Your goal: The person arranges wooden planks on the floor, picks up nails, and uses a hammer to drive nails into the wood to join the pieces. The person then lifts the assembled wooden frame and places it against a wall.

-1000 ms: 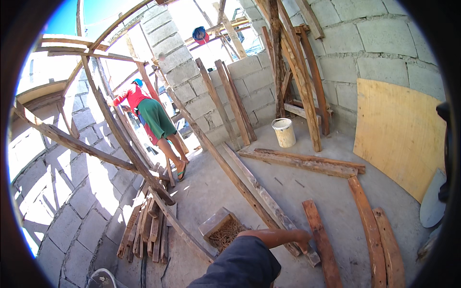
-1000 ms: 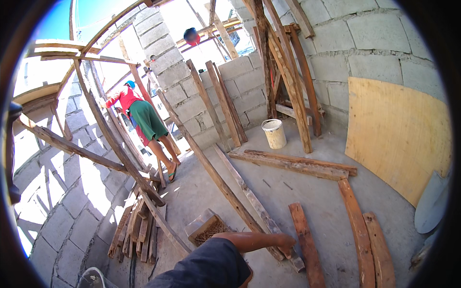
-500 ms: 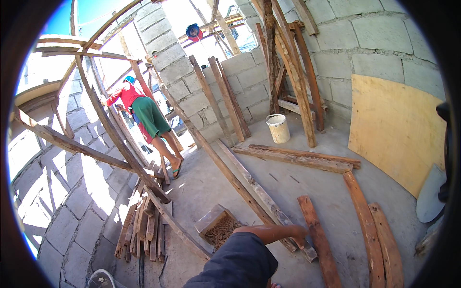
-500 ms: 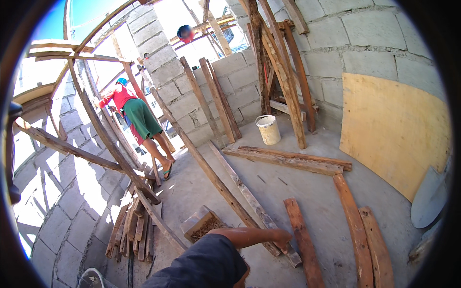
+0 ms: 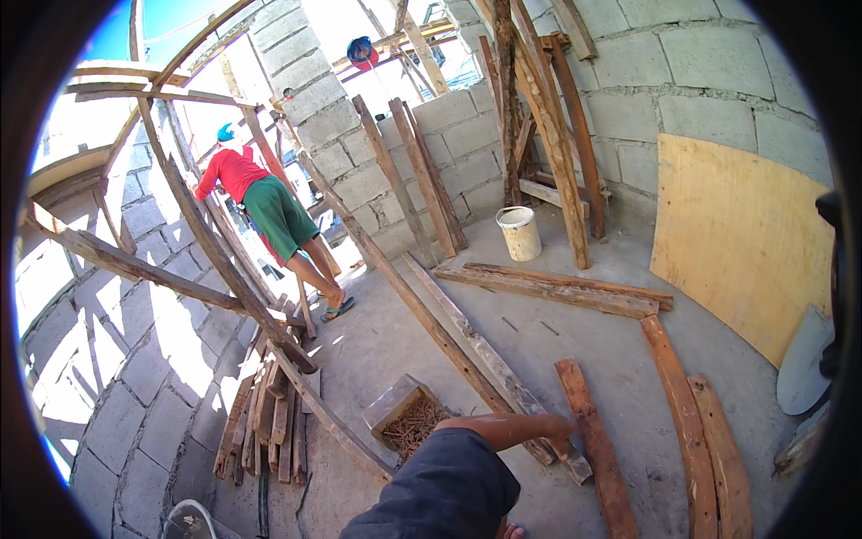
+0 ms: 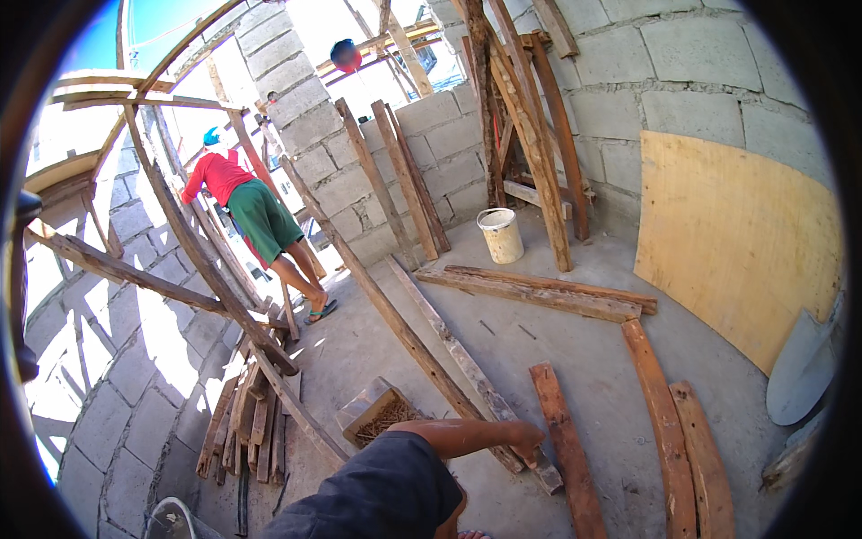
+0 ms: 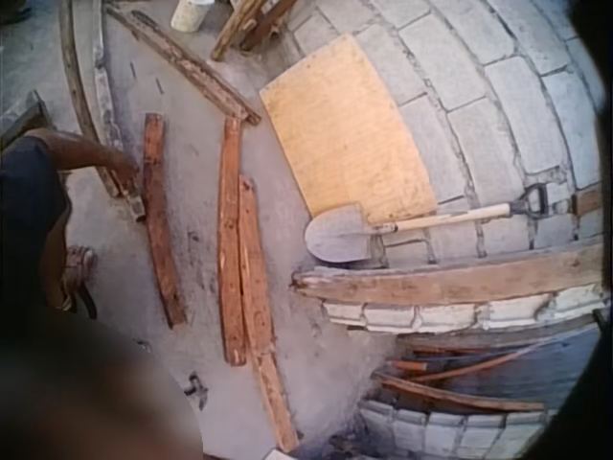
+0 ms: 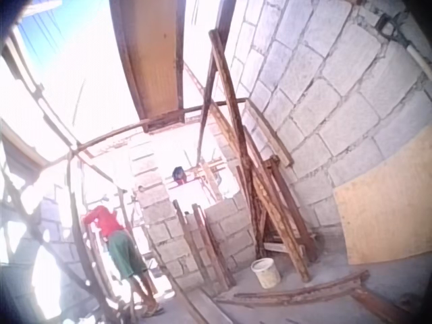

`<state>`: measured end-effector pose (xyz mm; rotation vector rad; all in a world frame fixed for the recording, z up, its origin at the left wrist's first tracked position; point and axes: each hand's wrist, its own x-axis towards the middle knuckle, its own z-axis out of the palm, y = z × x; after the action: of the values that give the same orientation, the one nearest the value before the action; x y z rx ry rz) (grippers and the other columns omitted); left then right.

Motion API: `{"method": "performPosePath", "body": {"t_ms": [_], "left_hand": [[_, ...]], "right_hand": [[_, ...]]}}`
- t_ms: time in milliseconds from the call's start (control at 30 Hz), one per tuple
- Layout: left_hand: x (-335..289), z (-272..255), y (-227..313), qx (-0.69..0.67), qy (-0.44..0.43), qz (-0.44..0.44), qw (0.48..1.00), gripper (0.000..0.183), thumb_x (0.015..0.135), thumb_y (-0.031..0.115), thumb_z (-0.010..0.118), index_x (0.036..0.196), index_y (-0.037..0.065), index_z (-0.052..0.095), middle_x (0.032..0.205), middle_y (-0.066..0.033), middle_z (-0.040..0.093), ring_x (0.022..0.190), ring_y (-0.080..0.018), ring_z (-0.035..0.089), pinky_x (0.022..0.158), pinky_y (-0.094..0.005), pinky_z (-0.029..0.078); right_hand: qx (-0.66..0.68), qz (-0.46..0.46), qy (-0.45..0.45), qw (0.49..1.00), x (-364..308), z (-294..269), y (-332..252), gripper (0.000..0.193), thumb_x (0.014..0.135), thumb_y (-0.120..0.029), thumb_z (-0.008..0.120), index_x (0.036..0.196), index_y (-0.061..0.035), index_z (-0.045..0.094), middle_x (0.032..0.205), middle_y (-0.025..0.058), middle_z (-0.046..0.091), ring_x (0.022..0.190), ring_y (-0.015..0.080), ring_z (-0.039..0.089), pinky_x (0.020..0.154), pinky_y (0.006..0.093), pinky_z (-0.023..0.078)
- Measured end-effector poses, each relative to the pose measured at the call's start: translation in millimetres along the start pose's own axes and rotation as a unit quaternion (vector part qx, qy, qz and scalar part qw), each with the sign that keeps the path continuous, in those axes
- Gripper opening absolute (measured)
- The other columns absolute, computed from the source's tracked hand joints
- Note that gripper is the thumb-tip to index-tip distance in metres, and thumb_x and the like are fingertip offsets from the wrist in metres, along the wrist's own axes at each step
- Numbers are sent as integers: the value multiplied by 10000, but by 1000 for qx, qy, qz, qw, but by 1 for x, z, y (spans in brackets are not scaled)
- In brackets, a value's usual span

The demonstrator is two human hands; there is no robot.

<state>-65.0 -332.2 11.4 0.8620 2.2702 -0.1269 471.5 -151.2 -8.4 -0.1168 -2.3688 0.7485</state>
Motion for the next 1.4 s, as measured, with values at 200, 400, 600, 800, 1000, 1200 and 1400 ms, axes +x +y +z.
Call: {"method": "performPosePath", "body": {"t_ms": [200,400,600,800,1000,1200,1400], "left_hand": [[3,1,-2,-2,-2,7,1000,686,727,515,835,1062,-70,707,1066,-245,722,1033,-415,690,872,-479,541],[3,3,-2,-4,8,3,1000,679,722,508,841,1052,-70,709,1041,-241,724,1014,-407,697,850,-474,546],[8,3,-4,-2,-11,-8,1000,667,706,502,850,1037,-61,712,1030,-243,725,1005,-410,697,836,-473,545],[14,10,-10,-8,-2,3,1000,705,738,528,831,1070,-83,718,1048,-249,732,1005,-384,708,863,-463,549],[13,11,-11,-16,-1,0,1000,712,741,530,829,1084,-84,716,1064,-247,730,1018,-390,704,874,-463,547],[9,6,-6,-12,-15,0,1000,667,723,471,844,1087,-66,690,1065,-255,713,1036,-427,683,875,-471,537],[10,8,-8,-3,9,18,1000,686,722,471,846,1110,-71,686,1087,-261,710,1052,-424,681,886,-477,537]], "right_hand": [[12,-5,-3,1000,-5,1,0,392,990,-365,523,1107,-13,646,1071,258,623,834,452,618,733,565,522],[-68,-148,4,987,-6,-1,10,399,982,-374,536,1129,-18,641,1075,259,624,827,455,615,722,568,516],[-5,-19,11,1000,-17,7,8,386,987,-359,535,1144,-19,630,1088,251,621,838,449,610,721,558,511],[-13,-10,16,1000,-12,1,1,372,997,-348,522,1152,-26,625,1098,245,619,857,442,606,735,553,507],[-23,-3,18,1000,-2,-5,-11,358,1007,-337,510,1160,-32,619,1109,239,617,876,435,602,748,548,502],[-32,6,21,999,12,-8,-14,345,1016,-326,498,1169,-39,614,1119,234,616,894,428,598,761,543,497],[-75,-101,33,991,19,-8,-12,331,1000,-319,530,1142,-39,634,1057,234,640,845,429,605,727,546,502]]}}
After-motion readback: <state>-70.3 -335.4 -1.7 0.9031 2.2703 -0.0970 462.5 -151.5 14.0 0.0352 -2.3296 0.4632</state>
